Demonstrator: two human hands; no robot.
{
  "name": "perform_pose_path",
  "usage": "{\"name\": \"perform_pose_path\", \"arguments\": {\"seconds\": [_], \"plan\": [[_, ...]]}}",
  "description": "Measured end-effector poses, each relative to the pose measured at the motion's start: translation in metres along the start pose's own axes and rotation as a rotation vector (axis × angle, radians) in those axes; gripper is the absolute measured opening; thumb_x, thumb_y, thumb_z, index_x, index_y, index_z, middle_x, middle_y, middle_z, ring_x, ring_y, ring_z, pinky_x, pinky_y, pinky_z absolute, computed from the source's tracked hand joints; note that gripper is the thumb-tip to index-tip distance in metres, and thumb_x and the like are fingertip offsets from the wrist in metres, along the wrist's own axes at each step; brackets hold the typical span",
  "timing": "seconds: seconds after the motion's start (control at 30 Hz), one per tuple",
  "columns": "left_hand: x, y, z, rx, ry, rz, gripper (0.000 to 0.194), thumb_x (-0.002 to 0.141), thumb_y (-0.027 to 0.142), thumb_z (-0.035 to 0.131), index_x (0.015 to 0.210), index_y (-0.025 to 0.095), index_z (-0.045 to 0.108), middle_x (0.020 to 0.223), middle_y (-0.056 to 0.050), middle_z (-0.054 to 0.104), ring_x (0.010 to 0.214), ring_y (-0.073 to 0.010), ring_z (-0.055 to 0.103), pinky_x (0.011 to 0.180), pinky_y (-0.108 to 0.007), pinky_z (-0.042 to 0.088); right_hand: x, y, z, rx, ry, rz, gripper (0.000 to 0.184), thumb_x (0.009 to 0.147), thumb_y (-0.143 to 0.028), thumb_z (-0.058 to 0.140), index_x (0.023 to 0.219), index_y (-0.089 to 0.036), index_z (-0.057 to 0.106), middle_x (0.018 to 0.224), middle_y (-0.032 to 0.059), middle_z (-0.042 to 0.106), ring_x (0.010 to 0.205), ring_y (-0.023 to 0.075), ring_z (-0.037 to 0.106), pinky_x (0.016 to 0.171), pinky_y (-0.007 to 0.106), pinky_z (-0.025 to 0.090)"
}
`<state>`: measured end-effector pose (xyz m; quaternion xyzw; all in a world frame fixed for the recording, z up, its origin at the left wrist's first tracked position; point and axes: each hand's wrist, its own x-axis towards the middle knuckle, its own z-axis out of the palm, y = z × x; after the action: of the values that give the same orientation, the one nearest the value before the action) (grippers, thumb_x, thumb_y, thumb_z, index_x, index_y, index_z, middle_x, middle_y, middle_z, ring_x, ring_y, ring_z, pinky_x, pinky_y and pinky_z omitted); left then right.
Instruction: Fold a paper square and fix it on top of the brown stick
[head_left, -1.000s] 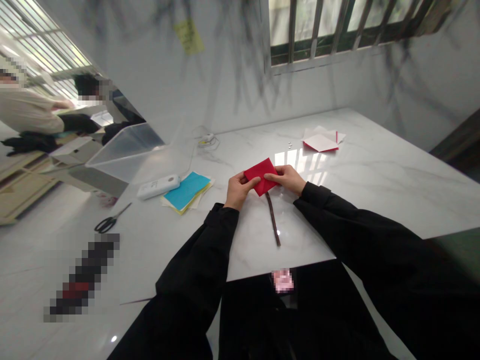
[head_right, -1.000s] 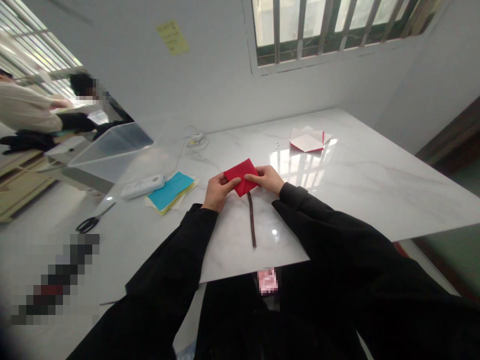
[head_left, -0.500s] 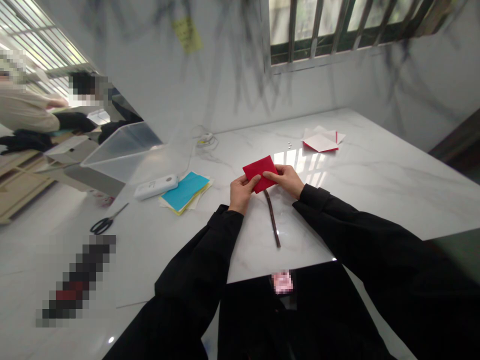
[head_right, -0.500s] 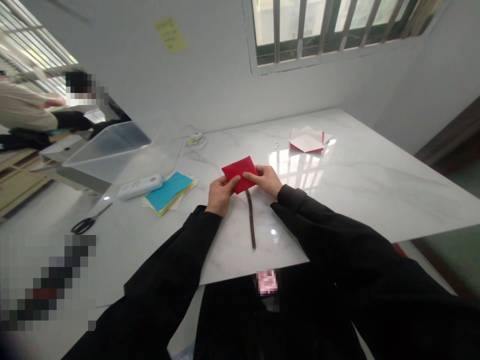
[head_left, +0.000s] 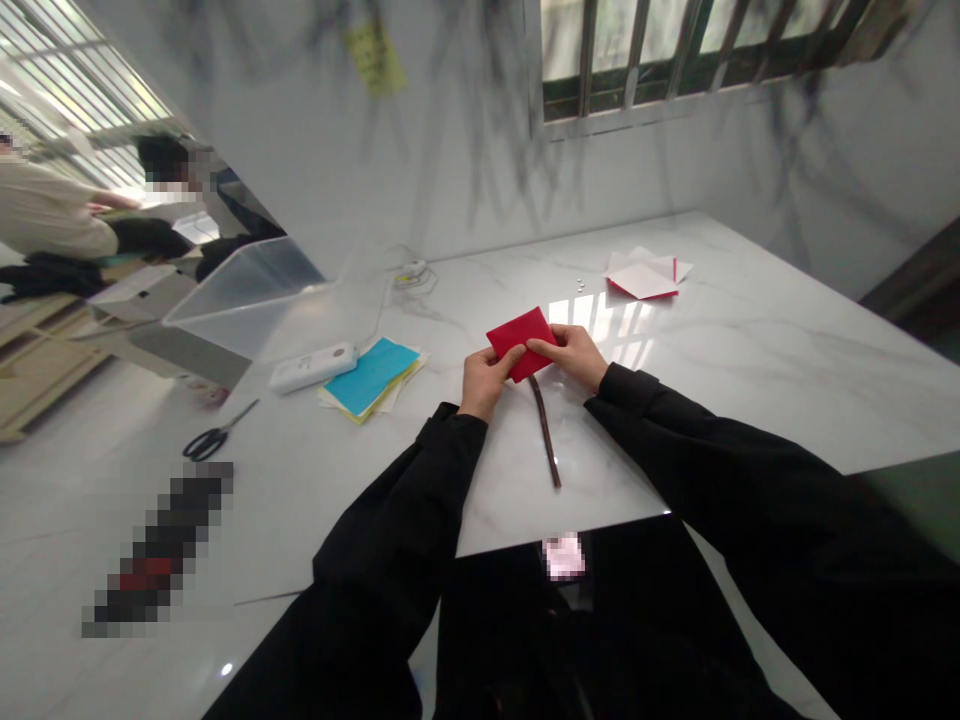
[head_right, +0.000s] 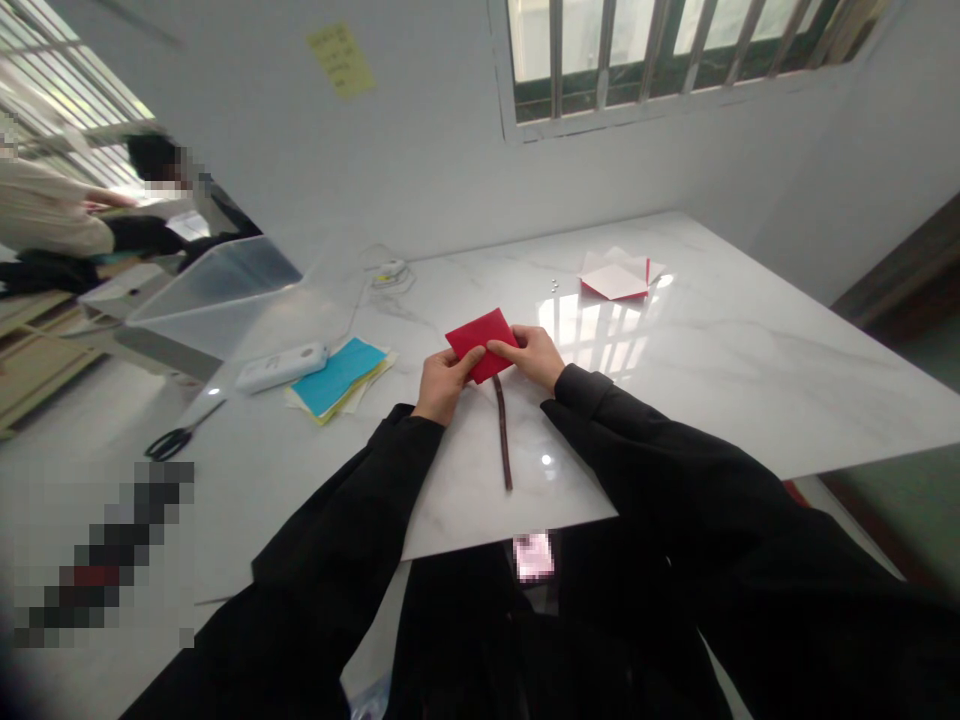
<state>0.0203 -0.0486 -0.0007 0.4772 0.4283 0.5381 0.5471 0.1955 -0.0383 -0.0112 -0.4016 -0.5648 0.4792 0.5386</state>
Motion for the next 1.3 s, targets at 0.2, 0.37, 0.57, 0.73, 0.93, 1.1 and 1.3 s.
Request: {"name": "perform_pose_path", "arguments": {"seconds": [0.2,0.37,0.57,0.73,0.93,1.1,1.3], "plan": [[0.001,0.001,-0.001,0.033,-0.01,0.016,0.055,0.063,0.052,0.092,0.097,0.01,0.08,0.092,-0.012,0.08,0.085,-0.0246,0.074,0.088,-0.039,0.058,-0.002,-0.005,0.001,0.025,-0.027,0.023,0.052,0.072,-0.062,0.083,0.098,-0.017,0.076,0.094,0.0075,0.079,0.09,0.0246,0.073,0.083,0.038,0.061],[0.001,0.002,-0.002,0.051,-0.025,0.013,0.053,0.063,0.051,0.092,0.095,0.01,0.08,0.089,-0.011,0.079,0.084,-0.0251,0.074,0.085,-0.038,0.058,-0.004,-0.009,0.002,0.038,-0.026,0.043,0.054,0.069,-0.062,0.086,0.097,-0.017,0.076,0.092,0.0073,0.079,0.087,0.0241,0.073,0.081,0.037,0.06],[0.002,0.004,-0.002,0.005,0.007,0.021,0.052,0.062,0.05,0.093,0.092,0.01,0.079,0.087,-0.011,0.079,0.086,-0.026,0.074,0.086,-0.039,0.057,0.0,-0.021,-0.007,-0.021,-0.067,-0.002,0.051,0.079,-0.069,0.074,0.089,-0.019,0.074,0.084,0.0043,0.075,0.08,0.0197,0.069,0.076,0.033,0.057],[0.007,0.003,-0.007,0.007,0.056,0.041,0.052,0.064,0.052,0.091,0.092,0.01,0.079,0.089,-0.011,0.08,0.085,-0.0247,0.074,0.084,-0.037,0.058,0.017,-0.019,-0.05,-0.504,0.211,-0.166,0.034,0.084,-0.053,0.074,0.089,-0.019,0.075,0.085,0.0051,0.074,0.078,0.0191,0.064,0.081,0.035,0.054],[0.012,0.001,-0.012,0.033,0.09,0.061,0.052,0.064,0.054,0.09,0.09,0.01,0.078,0.084,-0.01,0.079,0.074,-0.0208,0.072,0.073,-0.032,0.057,0.031,0.008,-0.106,-0.933,0.341,-0.02,0.037,0.075,-0.028,0.08,0.109,-0.013,0.077,0.097,0.0105,0.076,0.087,0.0236,0.067,0.09,0.039,0.052],[0.012,0.003,-0.011,0.047,0.109,0.044,0.053,0.065,0.055,0.089,0.092,0.011,0.077,0.083,-0.009,0.078,0.07,-0.0191,0.069,0.061,-0.027,0.052,0.044,0.018,-0.12,-0.992,0.381,0.068,0.043,0.076,-0.033,0.08,0.113,-0.009,0.077,0.099,0.0133,0.076,0.089,0.0248,0.068,0.091,0.038,0.052],[0.007,0.008,-0.01,0.072,0.095,0.02,0.046,0.067,0.051,0.09,0.089,0.013,0.077,0.073,-0.005,0.073,0.055,-0.013,0.057,0.05,-0.025,0.043,0.064,0.024,-0.117,-1.044,0.444,0.12,0.042,0.078,-0.036,0.078,0.111,-0.01,0.076,0.103,0.0142,0.076,0.095,0.0272,0.069,0.096,0.039,0.051]]}}
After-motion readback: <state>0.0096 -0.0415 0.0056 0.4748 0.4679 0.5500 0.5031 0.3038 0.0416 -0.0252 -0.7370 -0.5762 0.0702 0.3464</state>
